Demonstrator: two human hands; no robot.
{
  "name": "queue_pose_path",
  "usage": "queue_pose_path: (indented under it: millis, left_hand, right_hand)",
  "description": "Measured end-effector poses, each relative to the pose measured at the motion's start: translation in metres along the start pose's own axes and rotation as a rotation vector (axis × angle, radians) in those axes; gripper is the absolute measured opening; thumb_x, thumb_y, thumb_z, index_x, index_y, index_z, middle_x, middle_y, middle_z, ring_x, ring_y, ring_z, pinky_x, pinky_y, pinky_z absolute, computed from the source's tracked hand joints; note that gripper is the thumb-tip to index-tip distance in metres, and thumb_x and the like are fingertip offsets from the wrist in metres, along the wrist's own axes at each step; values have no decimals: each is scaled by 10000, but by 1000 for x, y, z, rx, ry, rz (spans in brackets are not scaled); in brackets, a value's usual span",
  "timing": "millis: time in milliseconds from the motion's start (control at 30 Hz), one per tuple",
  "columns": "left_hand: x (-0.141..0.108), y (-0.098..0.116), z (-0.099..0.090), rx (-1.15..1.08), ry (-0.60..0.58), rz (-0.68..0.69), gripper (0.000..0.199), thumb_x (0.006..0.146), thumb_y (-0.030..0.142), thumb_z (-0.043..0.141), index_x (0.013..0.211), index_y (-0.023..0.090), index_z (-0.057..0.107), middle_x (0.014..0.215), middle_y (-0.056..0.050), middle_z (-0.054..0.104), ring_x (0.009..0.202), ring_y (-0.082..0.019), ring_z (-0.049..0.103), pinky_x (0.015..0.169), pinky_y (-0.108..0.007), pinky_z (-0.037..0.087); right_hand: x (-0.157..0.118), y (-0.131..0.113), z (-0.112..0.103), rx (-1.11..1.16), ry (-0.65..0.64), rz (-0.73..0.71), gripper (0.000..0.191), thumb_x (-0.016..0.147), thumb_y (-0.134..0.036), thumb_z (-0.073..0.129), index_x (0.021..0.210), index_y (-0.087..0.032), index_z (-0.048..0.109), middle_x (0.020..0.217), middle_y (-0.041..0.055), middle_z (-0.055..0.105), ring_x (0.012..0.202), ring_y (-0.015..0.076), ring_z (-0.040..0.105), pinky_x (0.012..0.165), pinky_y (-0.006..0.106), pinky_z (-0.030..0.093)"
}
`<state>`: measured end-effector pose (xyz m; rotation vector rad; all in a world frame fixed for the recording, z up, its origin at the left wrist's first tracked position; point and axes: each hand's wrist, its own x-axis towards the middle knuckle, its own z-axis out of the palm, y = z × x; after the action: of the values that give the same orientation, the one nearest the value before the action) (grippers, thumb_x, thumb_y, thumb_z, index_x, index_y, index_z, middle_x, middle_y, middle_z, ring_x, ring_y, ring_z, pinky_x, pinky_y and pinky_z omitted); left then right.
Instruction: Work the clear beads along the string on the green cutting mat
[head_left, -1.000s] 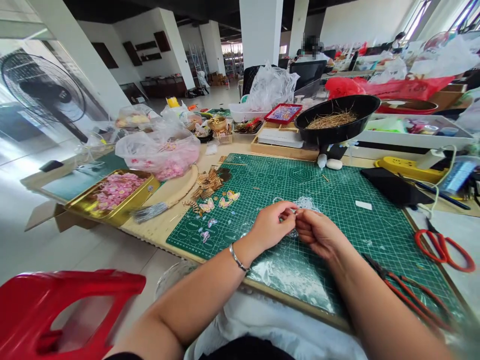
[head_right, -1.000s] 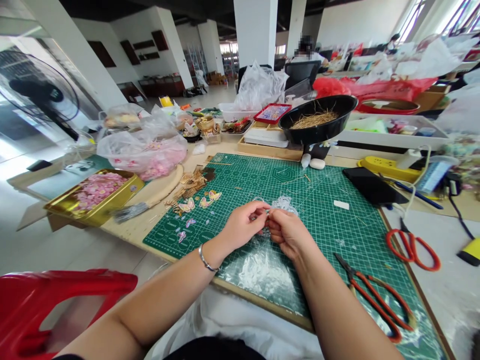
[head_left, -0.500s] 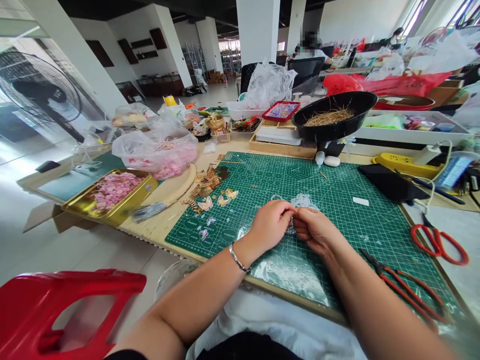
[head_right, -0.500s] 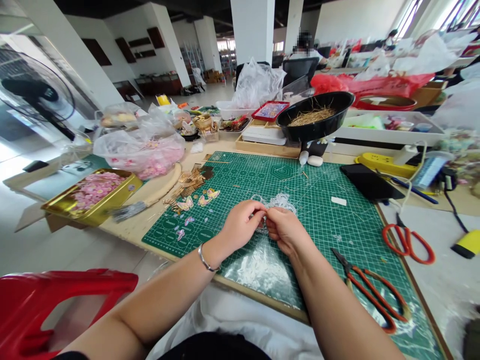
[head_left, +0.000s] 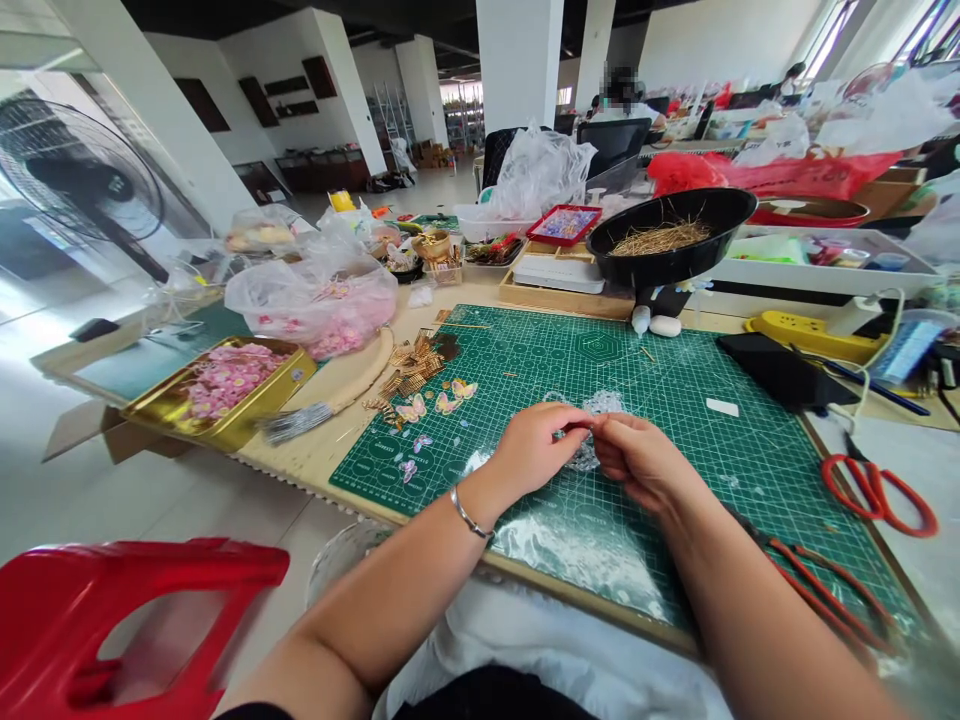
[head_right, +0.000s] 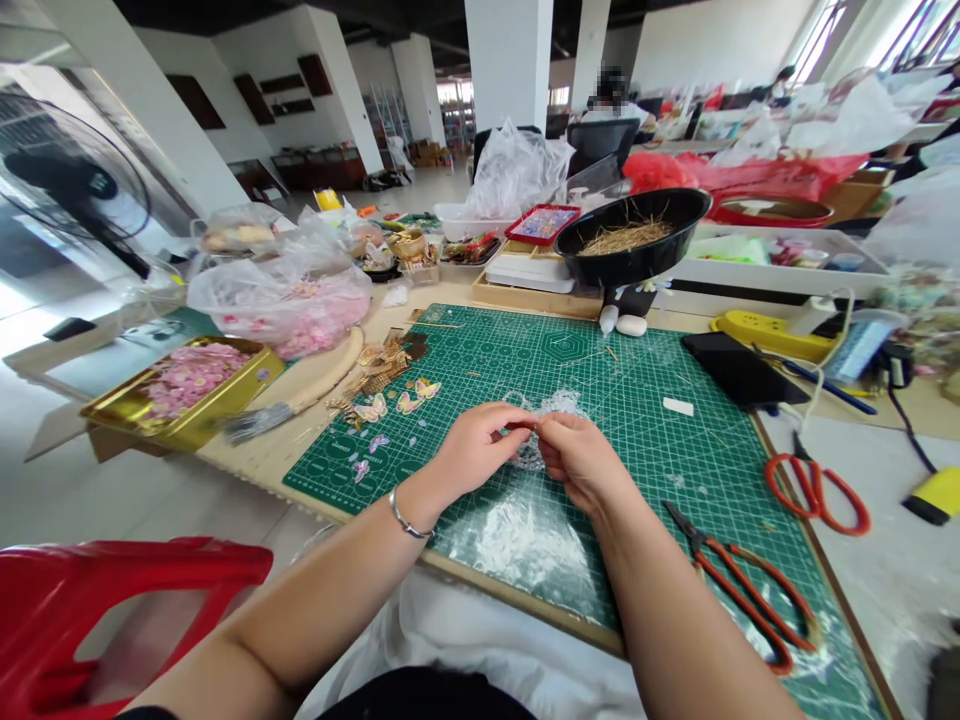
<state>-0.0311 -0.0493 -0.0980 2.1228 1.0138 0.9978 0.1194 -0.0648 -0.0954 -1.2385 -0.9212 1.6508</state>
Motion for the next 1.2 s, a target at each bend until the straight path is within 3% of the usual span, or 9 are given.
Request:
queue_pose_path:
  millis: [133,300,433,533,700,833,933,1100,1200]
  left_hand:
    - [1,-3,2,127,84,-54,127,815,171,541,849,198,660,817,-3,674,774,-141,591,728,-279,472]
    - [2,-7,-1,71,137,-144,91,810,202,552,825,185,640,794,-2,669,759,-134,593,696,-255,460]
    - [2,-4,-1,113,142,-90,93,812,191,550,829,191,642,800,-1,667,749,-130,587,688,-250,451]
    - [0,-5,2,208,123,-11,110,820,175,527,822,188,636,802,-15,655,747,-136,578,691,-258,445]
    - [-2,-7,5,289,67,96,164,846,162,465,869,187,625,829,-33,644,779,-149,572,722,-276,441]
    - [-3,-3,7,267,50,29,90,790,154,513,811,181,597,799,-25,629,755,-152,555,695,-281,427]
    - [-1,1,8,67,45,-133,19,733,185,570,724,174,557,722,-1,602,673,-133,532,613,-259,402]
    - [1,0,10,-581,3,-470,26,718,151,508,703,167,493,533,60,483,460,-66,431,440,-189,316]
    - [3,-3,10,-837,-5,-585,49,691,112,478,687,160,471,510,67,470,412,-41,400,398,-164,278]
  right_hand:
    - [1,5,5,-129,95,-90,168,601,-280,593,583,-190,453,437,-82,309,398,47,207,384,218,113]
    - [-1,6,8,-199,135,-184,131,620,-250,583,602,-186,470,460,-72,348,423,57,257,394,216,159]
    - [-2,2,7,-14,67,-56,185,640,-307,617,744,-171,549,481,-85,332,407,46,209,391,210,106]
    - [-1,1,7,0,46,-42,185,633,-305,635,721,-169,547,479,-89,319,403,39,188,393,210,92]
    - [0,5,7,-184,122,-138,196,638,-343,628,615,-186,513,460,-68,348,415,69,241,402,237,142]
    - [0,7,9,-346,204,-265,160,622,-272,583,570,-197,452,504,-58,367,481,88,283,455,244,203]
    - [-2,7,10,-389,209,-336,143,630,-257,556,580,-202,433,535,-56,363,515,99,300,485,248,231]
    - [-9,5,12,-544,182,-448,108,652,-213,546,598,-210,453,551,-45,400,523,111,332,492,258,252]
    - [-13,6,14,-606,196,-520,118,640,-180,570,594,-211,466,544,-43,403,516,113,334,491,264,249]
